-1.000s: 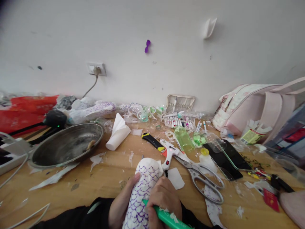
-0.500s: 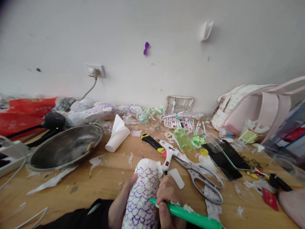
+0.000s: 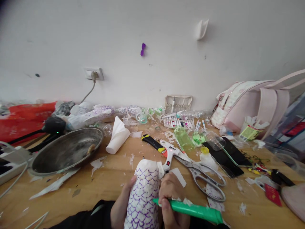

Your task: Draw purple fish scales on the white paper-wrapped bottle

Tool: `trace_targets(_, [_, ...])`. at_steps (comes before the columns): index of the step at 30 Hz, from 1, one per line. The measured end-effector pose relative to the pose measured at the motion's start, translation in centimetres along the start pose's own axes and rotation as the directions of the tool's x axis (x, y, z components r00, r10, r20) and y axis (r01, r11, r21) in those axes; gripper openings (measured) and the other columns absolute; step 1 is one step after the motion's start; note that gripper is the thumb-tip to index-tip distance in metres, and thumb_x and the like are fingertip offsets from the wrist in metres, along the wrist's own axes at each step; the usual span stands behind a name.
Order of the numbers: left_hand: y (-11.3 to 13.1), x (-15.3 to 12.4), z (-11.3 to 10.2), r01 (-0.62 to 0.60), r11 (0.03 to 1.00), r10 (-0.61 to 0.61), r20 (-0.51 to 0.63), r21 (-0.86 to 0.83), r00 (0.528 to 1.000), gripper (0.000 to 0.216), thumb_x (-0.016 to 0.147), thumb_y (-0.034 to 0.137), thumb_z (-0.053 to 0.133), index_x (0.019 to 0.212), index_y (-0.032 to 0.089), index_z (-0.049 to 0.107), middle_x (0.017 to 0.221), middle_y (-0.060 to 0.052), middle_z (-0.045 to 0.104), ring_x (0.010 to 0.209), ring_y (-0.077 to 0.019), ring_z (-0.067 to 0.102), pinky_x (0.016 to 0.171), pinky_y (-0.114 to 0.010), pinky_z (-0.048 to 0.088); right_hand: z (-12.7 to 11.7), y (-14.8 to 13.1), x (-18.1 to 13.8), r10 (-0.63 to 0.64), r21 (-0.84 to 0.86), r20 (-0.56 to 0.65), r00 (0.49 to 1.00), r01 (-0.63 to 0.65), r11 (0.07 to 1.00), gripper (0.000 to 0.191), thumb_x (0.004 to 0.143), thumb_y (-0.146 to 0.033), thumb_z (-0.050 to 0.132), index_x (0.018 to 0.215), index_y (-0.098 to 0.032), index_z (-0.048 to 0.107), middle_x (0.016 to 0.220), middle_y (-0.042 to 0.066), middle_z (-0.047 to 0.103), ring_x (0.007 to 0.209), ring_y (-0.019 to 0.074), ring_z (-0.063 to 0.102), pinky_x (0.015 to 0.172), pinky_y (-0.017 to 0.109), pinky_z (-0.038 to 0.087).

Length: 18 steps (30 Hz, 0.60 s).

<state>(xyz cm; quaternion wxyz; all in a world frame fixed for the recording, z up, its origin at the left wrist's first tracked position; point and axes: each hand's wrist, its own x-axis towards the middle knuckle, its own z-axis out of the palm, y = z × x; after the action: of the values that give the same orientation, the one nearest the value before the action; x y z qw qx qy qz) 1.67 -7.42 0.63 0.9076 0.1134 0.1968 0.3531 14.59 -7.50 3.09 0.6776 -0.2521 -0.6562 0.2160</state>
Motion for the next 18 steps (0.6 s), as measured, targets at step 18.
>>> trace_targets(18, [0.1, 0.1, 0.1, 0.0, 1.0, 0.0, 0.027, 0.013, 1.0, 0.063, 0.065, 0.055, 0.063, 0.11, 0.011, 0.063, 0.107, -0.014, 0.068, 0.118, -0.0334, 0.05, 0.107, -0.045, 0.024, -0.1, 1.1, -0.4, 0.135, 0.058, 0.024, 0.991, -0.136, 0.989, 0.024, 0.092, -0.029, 0.035, 0.073, -0.02, 0.046, 0.061, -0.002, 0.042, 0.06, 0.0147, 0.044, 0.055, 0.029, 0.035])
